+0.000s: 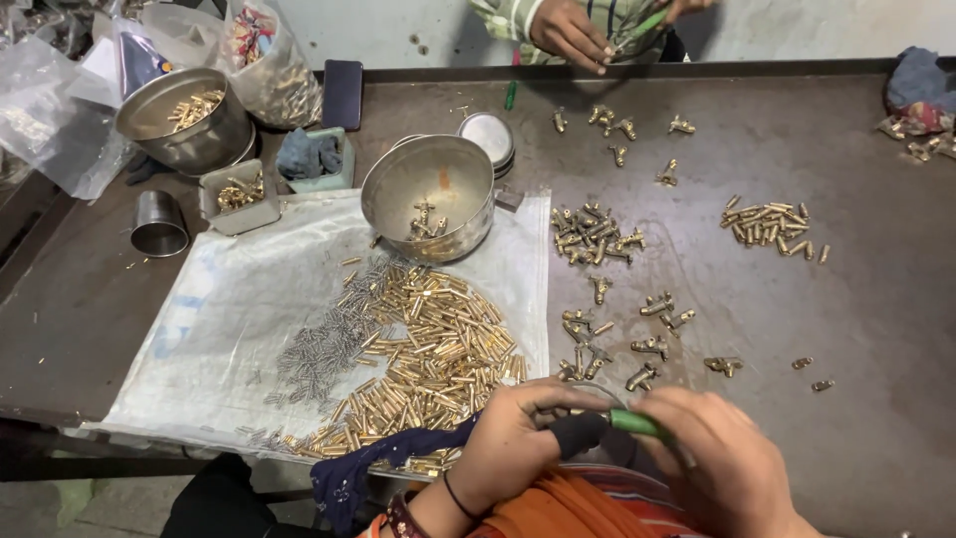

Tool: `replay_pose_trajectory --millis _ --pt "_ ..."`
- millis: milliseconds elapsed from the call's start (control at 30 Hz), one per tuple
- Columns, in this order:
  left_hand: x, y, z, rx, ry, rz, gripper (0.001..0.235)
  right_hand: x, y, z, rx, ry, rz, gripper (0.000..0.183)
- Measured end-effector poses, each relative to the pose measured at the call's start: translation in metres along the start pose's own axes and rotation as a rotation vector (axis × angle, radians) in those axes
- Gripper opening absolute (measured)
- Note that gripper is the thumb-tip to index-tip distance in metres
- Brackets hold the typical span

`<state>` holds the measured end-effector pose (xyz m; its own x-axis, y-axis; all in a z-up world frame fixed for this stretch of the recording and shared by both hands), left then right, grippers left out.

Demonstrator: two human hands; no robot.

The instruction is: The recorder is manually assembling small brass metal components at a workbench using pliers.

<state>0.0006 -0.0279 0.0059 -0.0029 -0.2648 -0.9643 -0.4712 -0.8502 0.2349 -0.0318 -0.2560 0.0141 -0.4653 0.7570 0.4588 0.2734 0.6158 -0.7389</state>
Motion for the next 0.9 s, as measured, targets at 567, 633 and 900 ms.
replay_pose_trajectory --millis 567,633,900 --pt "0.048 -0.035 -0.102 -0.021 -0.060 -0.586 0.035 -0.098 0.045 0.058 0.095 0.611 -0.536 0.037" --pt "0.077 -0.050 -0.132 -0.050 0.056 -0.874 0.037 -0.107 0.041 0.059 0.063 0.668 -0.489 0.038" --pt "0.156 -0.067 -0.193 0.288 -0.089 -1.407 0.018 -0.129 0.041 0.069 -0.041 0.803 -0.525 0.035"
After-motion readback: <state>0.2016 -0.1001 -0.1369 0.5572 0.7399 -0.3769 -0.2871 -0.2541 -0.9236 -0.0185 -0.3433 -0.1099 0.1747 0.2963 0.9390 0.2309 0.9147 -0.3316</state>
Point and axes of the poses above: each hand's wrist, its own z-axis away from the middle knuckle, its own y-axis out of the palm, x = y × z, the point moved 2 cm from there along -z, towards the middle knuckle, and after that the axes turned 7 degrees about y, right-handed, at the moved point
